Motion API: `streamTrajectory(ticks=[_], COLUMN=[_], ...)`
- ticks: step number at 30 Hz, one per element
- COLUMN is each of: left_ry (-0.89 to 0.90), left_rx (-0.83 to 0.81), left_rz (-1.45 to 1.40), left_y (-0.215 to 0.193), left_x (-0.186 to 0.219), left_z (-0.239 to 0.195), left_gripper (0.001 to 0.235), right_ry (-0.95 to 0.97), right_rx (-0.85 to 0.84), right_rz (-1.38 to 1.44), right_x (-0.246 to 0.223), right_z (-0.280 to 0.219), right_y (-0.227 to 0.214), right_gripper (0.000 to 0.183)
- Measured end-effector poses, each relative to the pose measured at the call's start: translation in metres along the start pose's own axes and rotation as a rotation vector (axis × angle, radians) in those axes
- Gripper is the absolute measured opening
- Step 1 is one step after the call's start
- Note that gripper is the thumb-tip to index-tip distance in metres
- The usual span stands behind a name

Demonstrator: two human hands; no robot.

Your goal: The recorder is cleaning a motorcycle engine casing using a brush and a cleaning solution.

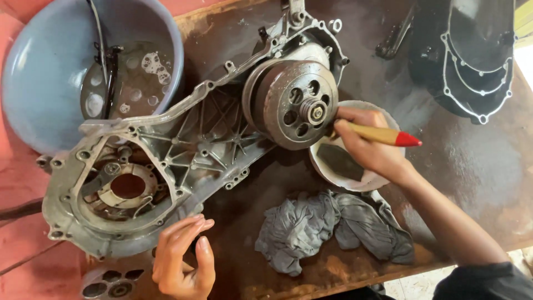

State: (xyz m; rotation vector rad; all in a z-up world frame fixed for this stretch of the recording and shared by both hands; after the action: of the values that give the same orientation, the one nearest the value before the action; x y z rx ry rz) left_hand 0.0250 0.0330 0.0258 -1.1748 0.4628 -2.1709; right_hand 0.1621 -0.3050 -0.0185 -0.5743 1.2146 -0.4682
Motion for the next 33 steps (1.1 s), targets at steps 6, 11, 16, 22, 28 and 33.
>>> streamTrajectory(ticks=[6, 11, 16, 22, 28, 33], left_ry=[-0.006, -0.021, -0.023, -0.042, -0.065, -0.037], left_rx=[-0.040, -0.088, -0.118, -0.099, -0.116, -0.075], left_rz=[-0.132, -0.135, -0.114, -0.126, -0.091, -0.112], left_y=[0.007, 0.010, 0.007, 0.007, 0.010, 0.011], left_x=[-0.007, -0.003, -0.010, -0.015, -0.019, -0.019], left_z=[-0.008, -0.005, -0.010, -0.015, -0.014, -0.016], left_gripper=[0.025, 0.024, 0.023, 0.020, 0.012, 0.012], right_ry=[0.083, 0.186, 0.223, 0.439, 0.126, 0.160], right_rx=[0.172, 0.190, 0.226, 0.428, 0.074, 0.273], right_rz=[0.220, 0.123, 0.469, 0.857, 0.366, 0.250], right_x=[0.002, 0.013, -0.027, -0.031, -0.116, -0.097], right_z=[-0.016, -0.030, -0.049, -0.051, -0.053, -0.050], right_y=[0.025, 0.039, 0.077, 0.081, 0.107, 0.089], right_gripper=[0.026, 0.029, 0.031, 0.026, 0.026, 0.026])
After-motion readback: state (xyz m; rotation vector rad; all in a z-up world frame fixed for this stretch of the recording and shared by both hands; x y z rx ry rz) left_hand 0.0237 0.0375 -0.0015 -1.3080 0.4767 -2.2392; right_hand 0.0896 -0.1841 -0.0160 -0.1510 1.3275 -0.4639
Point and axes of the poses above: each hand's wrist, its own z-axis towards the middle knuckle, its own y-axis out of the palm, x = y × z, the point moved 6 cm from there along z, towards the middle knuckle, and after that the axes turned 3 degrees about -y, right-handed, at the moved point
